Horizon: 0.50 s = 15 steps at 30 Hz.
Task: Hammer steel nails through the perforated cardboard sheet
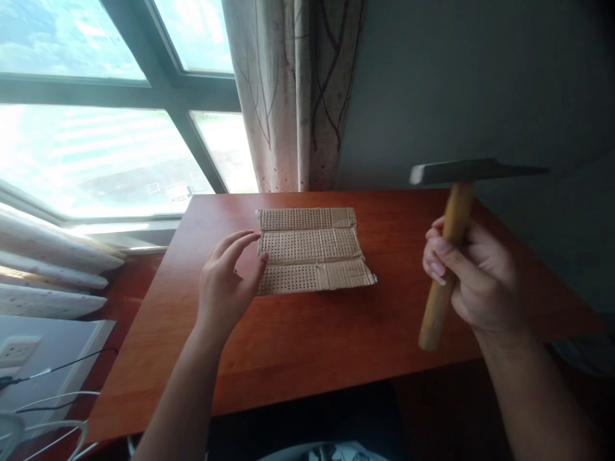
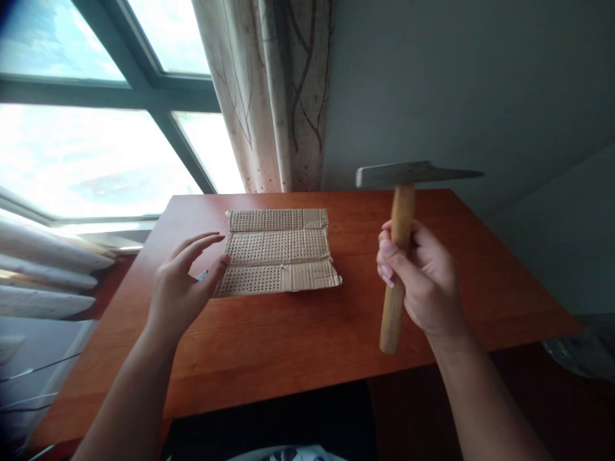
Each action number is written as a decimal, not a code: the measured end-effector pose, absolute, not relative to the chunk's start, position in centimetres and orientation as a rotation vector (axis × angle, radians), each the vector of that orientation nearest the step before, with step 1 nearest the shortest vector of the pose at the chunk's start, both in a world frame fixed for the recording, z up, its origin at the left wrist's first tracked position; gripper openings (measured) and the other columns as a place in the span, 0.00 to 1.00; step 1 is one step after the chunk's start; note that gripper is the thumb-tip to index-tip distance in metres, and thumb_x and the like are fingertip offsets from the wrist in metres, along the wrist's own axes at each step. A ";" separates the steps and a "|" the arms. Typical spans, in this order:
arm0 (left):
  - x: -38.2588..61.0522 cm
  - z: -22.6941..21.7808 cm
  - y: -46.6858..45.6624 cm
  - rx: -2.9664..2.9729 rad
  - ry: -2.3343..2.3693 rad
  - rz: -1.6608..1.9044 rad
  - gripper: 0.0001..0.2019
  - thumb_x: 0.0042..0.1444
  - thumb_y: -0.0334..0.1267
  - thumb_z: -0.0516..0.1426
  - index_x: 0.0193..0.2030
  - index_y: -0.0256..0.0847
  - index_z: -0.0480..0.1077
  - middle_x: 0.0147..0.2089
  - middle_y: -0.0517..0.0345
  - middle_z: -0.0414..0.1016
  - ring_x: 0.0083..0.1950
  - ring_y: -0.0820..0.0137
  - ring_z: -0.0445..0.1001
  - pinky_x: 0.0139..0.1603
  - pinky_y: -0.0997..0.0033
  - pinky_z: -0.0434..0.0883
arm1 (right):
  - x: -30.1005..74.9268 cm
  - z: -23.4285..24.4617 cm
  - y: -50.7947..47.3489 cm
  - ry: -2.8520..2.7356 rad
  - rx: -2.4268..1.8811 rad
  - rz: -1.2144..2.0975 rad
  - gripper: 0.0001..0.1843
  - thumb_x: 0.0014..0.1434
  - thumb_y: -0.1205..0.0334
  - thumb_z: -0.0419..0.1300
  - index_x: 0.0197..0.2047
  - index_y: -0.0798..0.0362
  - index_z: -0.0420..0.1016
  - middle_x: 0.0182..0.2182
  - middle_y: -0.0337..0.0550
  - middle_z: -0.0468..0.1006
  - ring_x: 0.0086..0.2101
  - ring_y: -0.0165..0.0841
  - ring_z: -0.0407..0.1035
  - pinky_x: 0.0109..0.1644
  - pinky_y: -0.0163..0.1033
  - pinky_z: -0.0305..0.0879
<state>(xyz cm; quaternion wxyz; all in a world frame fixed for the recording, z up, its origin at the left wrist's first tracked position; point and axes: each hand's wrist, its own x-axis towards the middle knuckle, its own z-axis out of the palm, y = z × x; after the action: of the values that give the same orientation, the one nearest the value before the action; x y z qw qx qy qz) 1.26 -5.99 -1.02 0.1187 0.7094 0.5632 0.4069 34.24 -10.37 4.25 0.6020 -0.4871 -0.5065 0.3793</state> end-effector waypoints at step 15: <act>1.5 -2.6 -5.5 1.295 1.465 1.191 0.25 0.54 0.51 0.64 0.54 0.37 0.74 0.50 0.48 0.79 0.52 0.60 0.77 0.53 0.65 0.74 | 35.1 2.4 -7.3 -1.011 -1.059 0.479 0.14 0.56 0.55 0.66 0.45 0.48 0.74 0.18 0.32 0.68 0.16 0.27 0.55 0.20 0.36 0.48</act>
<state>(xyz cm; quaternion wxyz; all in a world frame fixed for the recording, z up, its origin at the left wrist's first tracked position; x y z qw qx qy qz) 1.49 -5.51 -2.60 0.4133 0.5151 0.5826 0.4738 35.09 -7.28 2.41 0.7175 -0.4788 -0.4572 0.2167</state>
